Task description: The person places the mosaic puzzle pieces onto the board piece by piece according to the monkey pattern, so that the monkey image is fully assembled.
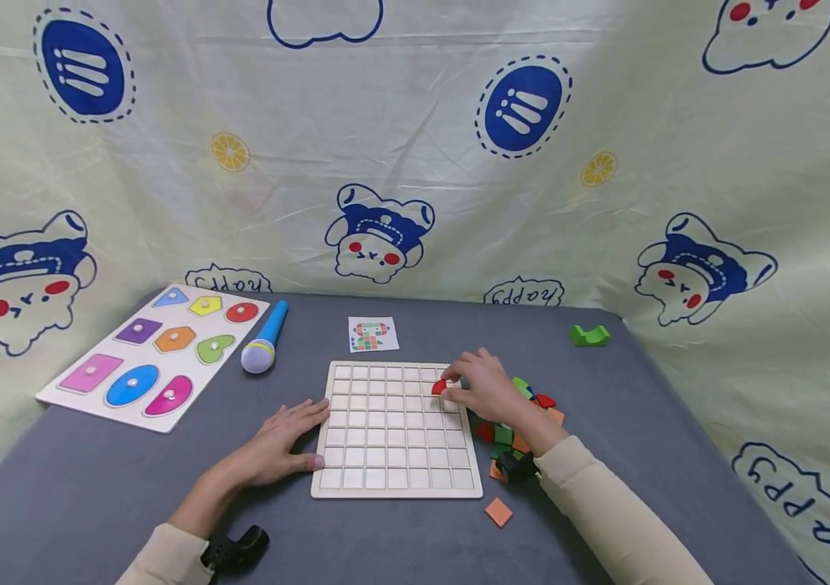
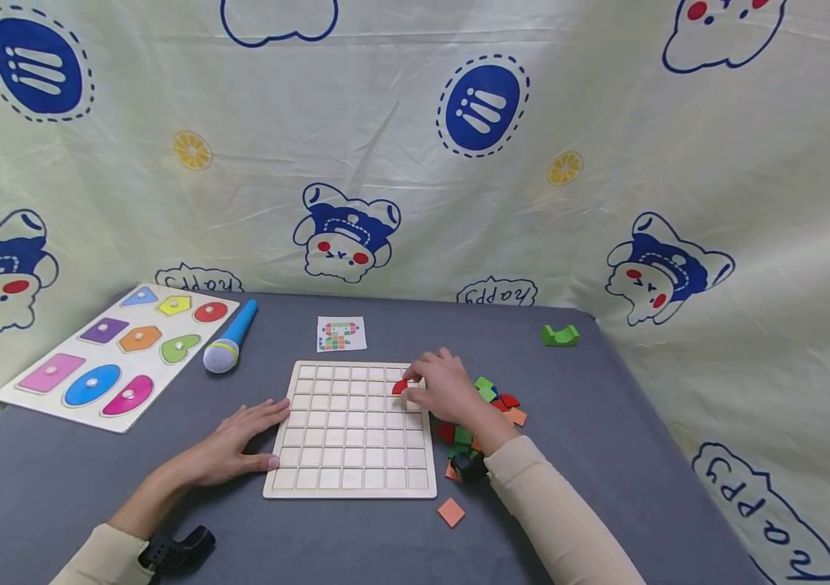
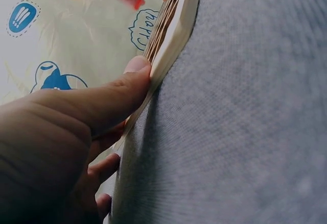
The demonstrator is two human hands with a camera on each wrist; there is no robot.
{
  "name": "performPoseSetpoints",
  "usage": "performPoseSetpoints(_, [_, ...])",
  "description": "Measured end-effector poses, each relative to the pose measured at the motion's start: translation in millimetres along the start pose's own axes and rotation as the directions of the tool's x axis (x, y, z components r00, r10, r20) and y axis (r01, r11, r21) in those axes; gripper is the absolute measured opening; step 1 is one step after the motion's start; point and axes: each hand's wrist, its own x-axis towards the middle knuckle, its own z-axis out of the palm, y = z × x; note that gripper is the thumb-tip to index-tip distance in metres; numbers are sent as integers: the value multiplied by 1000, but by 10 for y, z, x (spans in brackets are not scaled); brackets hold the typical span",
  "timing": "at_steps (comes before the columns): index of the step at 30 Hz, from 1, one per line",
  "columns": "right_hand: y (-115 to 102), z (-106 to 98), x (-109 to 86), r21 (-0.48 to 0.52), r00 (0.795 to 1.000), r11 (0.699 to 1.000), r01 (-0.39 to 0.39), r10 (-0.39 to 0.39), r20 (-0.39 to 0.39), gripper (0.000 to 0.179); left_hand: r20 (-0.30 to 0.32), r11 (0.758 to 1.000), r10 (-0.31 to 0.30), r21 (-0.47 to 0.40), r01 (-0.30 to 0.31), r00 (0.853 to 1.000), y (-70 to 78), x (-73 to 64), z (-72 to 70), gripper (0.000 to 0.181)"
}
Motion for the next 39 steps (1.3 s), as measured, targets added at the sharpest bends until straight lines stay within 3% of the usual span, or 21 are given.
performPoseSetpoints(11, [-425, 181, 305, 45, 1000, 999, -1, 0, 18, 20, 6, 1000, -6, -16, 6, 1000, -14, 3, 26, 74])
performPoseSetpoints(23, [-797, 341, 590, -44, 995, 998, 36, -32, 96, 21, 14, 1000, -9, -27, 10, 1000, -12, 0, 20, 74])
performPoseSetpoints(32, [-903, 407, 717, -58, 990, 998, 4, 5, 139, 22, 29, 998, -27, -47, 28, 999, -17, 6, 37, 74])
performPoseSetpoints(39, [-923, 431, 746, -71, 991, 997, 12, -2, 137, 22, 12, 999, 0, -44, 0, 1000, -29, -10, 17, 74])
